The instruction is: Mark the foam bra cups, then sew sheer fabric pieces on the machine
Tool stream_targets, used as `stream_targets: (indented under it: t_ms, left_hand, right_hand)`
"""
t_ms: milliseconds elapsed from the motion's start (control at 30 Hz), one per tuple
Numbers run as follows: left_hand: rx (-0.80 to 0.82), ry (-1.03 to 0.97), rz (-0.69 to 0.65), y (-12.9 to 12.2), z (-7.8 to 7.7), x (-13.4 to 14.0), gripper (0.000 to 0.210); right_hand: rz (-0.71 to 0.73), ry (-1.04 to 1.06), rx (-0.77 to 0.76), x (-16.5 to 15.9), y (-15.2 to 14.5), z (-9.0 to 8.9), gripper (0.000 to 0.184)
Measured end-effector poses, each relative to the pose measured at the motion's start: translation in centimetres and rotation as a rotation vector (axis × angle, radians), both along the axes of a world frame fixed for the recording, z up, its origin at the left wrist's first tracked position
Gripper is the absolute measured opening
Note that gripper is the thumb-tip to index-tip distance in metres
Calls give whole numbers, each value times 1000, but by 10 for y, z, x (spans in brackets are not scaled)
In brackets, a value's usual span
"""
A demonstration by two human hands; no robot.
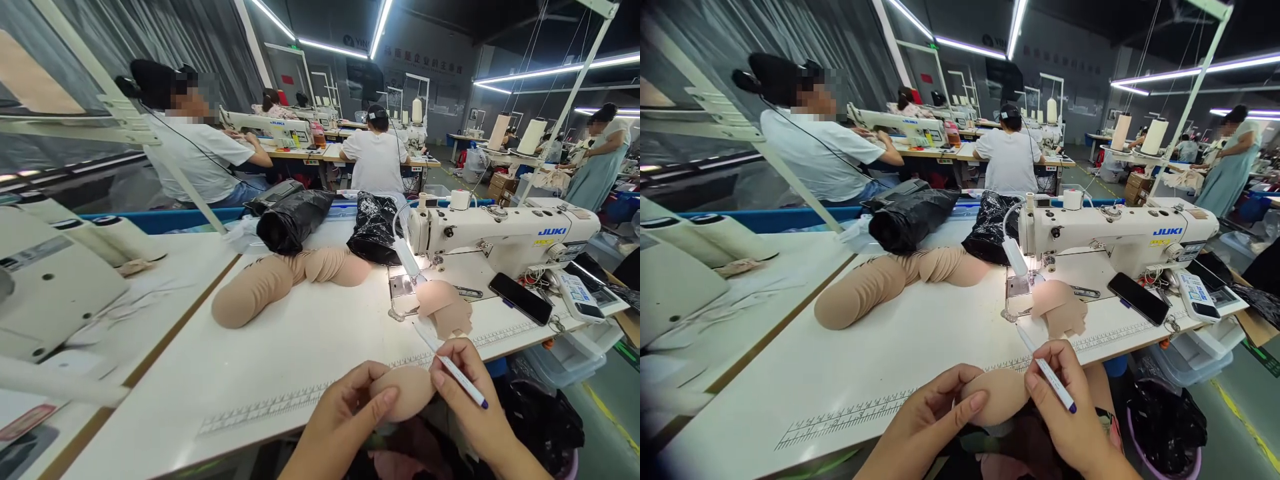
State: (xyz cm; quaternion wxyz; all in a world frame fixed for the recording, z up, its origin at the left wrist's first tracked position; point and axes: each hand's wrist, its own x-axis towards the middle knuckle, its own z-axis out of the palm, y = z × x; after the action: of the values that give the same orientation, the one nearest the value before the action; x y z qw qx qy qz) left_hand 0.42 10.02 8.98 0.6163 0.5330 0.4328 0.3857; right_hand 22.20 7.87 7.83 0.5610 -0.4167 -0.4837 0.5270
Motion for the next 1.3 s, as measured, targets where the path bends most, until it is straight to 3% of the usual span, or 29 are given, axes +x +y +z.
stream_targets:
  t_ms: [267, 467, 667, 933, 1067, 1133, 1200, 1300]
  left_hand:
    - [-76, -18, -51, -6, 12, 7, 50]
    - [-200, -31, 125, -15, 30, 16, 55]
    - [-291, -61, 164, -14, 36, 18, 55]
    - [-235, -7, 78, -10, 26, 10, 51]
    - [61, 241, -34, 26, 44, -20, 36]
    - [289, 455, 51, 59, 62, -42, 26]
    - [381, 536, 128, 97, 81, -64, 16]
    - [430, 641, 172, 157, 103, -88, 31]
  right_hand:
    - [-148, -7, 60, 2, 14, 18, 40]
    - [-121, -132, 43, 9, 21, 36, 48]
    - [-58, -86, -36, 6, 22, 33, 50]
    - [-8, 114, -135, 0, 24, 25, 51]
    - [-124, 162, -129, 6, 23, 15, 47]
    - [-166, 149, -125, 10, 22, 9, 47]
    - [-188, 137, -124, 11, 21, 3, 49]
    - [-219, 135, -132, 9, 21, -5, 51]
